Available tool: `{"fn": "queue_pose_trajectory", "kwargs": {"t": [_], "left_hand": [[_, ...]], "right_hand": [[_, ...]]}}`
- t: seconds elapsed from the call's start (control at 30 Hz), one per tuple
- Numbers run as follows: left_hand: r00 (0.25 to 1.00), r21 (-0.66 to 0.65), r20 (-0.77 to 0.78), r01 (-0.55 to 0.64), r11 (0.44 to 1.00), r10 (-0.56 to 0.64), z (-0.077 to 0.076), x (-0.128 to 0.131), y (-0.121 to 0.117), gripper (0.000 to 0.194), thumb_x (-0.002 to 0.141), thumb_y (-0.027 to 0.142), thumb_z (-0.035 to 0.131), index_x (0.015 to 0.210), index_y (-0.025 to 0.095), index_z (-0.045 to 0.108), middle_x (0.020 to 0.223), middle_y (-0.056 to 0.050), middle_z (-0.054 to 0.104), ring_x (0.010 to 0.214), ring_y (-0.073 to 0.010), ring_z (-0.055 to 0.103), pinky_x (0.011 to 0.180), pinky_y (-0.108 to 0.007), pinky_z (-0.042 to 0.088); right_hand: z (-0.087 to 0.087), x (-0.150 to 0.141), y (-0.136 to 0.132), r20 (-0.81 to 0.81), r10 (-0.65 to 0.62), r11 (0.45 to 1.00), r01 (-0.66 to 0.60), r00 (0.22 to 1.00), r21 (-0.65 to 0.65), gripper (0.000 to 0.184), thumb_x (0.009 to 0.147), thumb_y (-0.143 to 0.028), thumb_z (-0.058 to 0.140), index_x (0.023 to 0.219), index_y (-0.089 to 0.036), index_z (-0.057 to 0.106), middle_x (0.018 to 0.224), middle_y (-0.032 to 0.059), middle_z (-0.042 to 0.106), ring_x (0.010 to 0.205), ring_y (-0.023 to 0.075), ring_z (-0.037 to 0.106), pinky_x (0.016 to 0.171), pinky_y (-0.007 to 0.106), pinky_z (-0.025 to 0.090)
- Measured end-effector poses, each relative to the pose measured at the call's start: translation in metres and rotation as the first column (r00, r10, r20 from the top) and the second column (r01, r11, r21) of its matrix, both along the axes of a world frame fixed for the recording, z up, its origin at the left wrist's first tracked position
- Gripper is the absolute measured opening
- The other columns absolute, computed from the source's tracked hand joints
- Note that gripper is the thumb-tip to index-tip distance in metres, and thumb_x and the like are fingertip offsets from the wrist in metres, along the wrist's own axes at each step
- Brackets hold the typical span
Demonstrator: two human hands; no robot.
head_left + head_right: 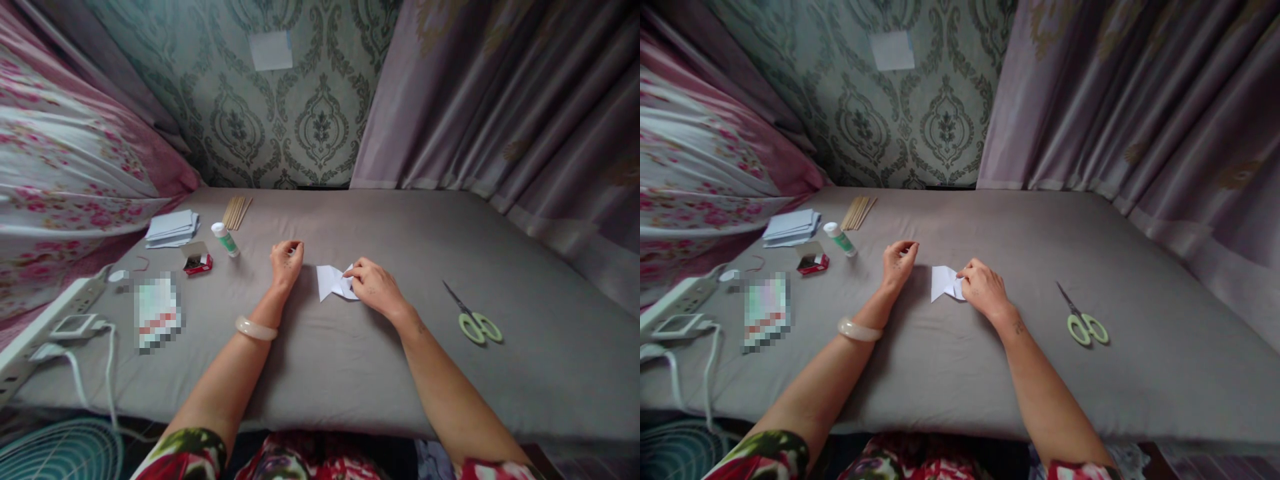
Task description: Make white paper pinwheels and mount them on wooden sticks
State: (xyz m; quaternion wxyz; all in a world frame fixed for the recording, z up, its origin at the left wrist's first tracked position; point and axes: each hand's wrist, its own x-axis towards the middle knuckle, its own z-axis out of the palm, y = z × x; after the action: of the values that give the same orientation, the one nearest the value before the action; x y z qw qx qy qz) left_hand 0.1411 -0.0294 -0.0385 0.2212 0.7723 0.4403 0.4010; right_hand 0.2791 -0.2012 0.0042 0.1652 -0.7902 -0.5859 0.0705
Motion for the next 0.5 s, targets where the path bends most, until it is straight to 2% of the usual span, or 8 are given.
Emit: {"fn": "queue_pose_trajectory", "kwargs": {"t": [0.2,0.33,0.43,0.5], "left_hand": [[0.991,-0.068,0.11,-0.076,0.995,0.083,-0.005,-0.001,0.004,0.026,0.079,0.032,0.054,0.081,0.016,0.074,0.078,-0.006,0.072,0.076,-0.018,0.061,0.078,-0.03,0.045],[0.983,-0.115,0.164,-0.066,0.991,0.084,-0.003,-0.004,0.004,0.027,0.077,0.032,0.054,0.08,0.014,0.073,0.076,-0.007,0.071,0.073,-0.0182,0.061,0.073,-0.029,0.046],[0.979,-0.12,0.187,-0.058,0.991,0.08,0.002,-0.014,0.004,0.028,0.076,0.035,0.054,0.079,0.014,0.072,0.071,-0.005,0.069,0.07,-0.0178,0.061,0.071,-0.029,0.046],[0.972,-0.109,0.197,-0.104,0.989,0.124,0.005,-0.026,0.006,0.028,0.076,0.037,0.054,0.08,0.015,0.07,0.07,-0.004,0.067,0.07,-0.0178,0.06,0.071,-0.029,0.046]], "right_hand": [[0.001,-0.004,-0.001,0.009,0.021,0.999,-0.02,1.0,-0.036,0.036,0.087,-0.015,0.044,0.107,-0.025,0.073,0.11,0.0046,0.064,0.097,0.017,0.06,0.078,0.025,0.043],[-0.001,-0.014,0.0,0.044,0.069,0.992,-0.064,0.997,-0.107,0.035,0.088,-0.015,0.045,0.105,-0.024,0.073,0.111,0.0067,0.062,0.1,0.019,0.059,0.079,0.027,0.043],[-0.003,-0.019,0.001,0.085,0.085,0.989,-0.074,0.993,-0.126,0.035,0.089,-0.014,0.043,0.103,-0.023,0.074,0.112,0.0082,0.062,0.102,0.02,0.058,0.08,0.029,0.043],[-0.005,-0.021,0.002,0.111,0.093,0.989,-0.079,0.989,-0.125,0.035,0.091,-0.014,0.041,0.1,-0.022,0.074,0.111,0.0094,0.062,0.103,0.0207,0.058,0.079,0.029,0.043]]}}
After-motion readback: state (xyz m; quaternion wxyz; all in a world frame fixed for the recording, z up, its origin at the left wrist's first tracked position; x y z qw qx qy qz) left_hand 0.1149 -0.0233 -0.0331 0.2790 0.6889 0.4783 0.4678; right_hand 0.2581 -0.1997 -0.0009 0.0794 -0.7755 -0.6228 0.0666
